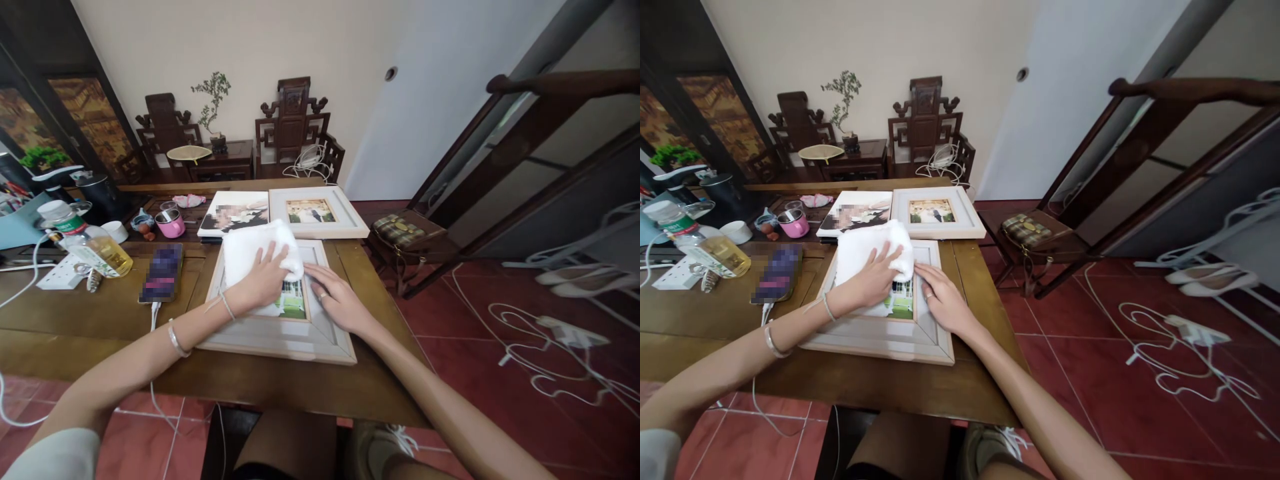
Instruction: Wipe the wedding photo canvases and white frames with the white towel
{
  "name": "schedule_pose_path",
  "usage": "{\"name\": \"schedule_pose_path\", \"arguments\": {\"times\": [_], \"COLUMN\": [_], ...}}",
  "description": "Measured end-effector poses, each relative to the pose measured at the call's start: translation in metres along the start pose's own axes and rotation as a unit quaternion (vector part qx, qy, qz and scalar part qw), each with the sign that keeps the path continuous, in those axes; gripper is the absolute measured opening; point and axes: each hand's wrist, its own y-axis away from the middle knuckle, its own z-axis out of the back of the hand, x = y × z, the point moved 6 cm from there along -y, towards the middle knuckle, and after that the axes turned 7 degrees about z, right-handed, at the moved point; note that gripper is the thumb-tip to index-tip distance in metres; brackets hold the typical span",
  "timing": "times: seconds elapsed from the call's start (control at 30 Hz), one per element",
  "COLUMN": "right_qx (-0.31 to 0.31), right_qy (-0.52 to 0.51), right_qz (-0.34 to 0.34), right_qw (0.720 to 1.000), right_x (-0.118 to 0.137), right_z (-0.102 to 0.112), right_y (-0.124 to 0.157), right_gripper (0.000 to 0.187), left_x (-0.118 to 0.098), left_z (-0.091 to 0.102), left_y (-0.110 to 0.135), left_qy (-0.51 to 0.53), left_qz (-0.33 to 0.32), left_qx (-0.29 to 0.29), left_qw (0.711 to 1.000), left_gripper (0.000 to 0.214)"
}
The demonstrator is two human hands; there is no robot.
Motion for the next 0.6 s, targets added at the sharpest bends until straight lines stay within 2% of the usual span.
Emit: {"name": "schedule_pose_path", "arguments": {"times": [0.1,0.27,0.37,0.47,0.6], "right_qx": [-0.003,-0.003,0.004,0.006,-0.017], "right_qy": [-0.004,-0.002,0.003,-0.001,-0.001], "right_qz": [0.002,0.002,-0.003,-0.003,-0.011], "right_qw": [1.000,1.000,1.000,1.000,1.000], "right_x": [0.000,0.001,0.001,0.002,0.003], "right_z": [0.000,-0.001,-0.001,-0.001,0.004], "right_y": [-0.001,-0.002,-0.002,-0.002,-0.001], "right_gripper": [0.047,0.046,0.044,0.042,0.043], "left_x": [-0.010,-0.047,-0.066,-0.068,-0.048], "left_z": [-0.001,0.012,0.023,0.023,0.014], "left_y": [0.016,0.079,0.106,0.101,0.055], "left_qy": [-0.010,0.003,0.026,0.026,0.017], "left_qz": [-0.032,-0.086,-0.082,-0.065,-0.020], "left_qx": [0.022,0.072,0.103,0.104,0.033], "left_qw": [0.999,0.994,0.991,0.992,0.999], "left_gripper": [0.043,0.032,0.031,0.033,0.036]}}
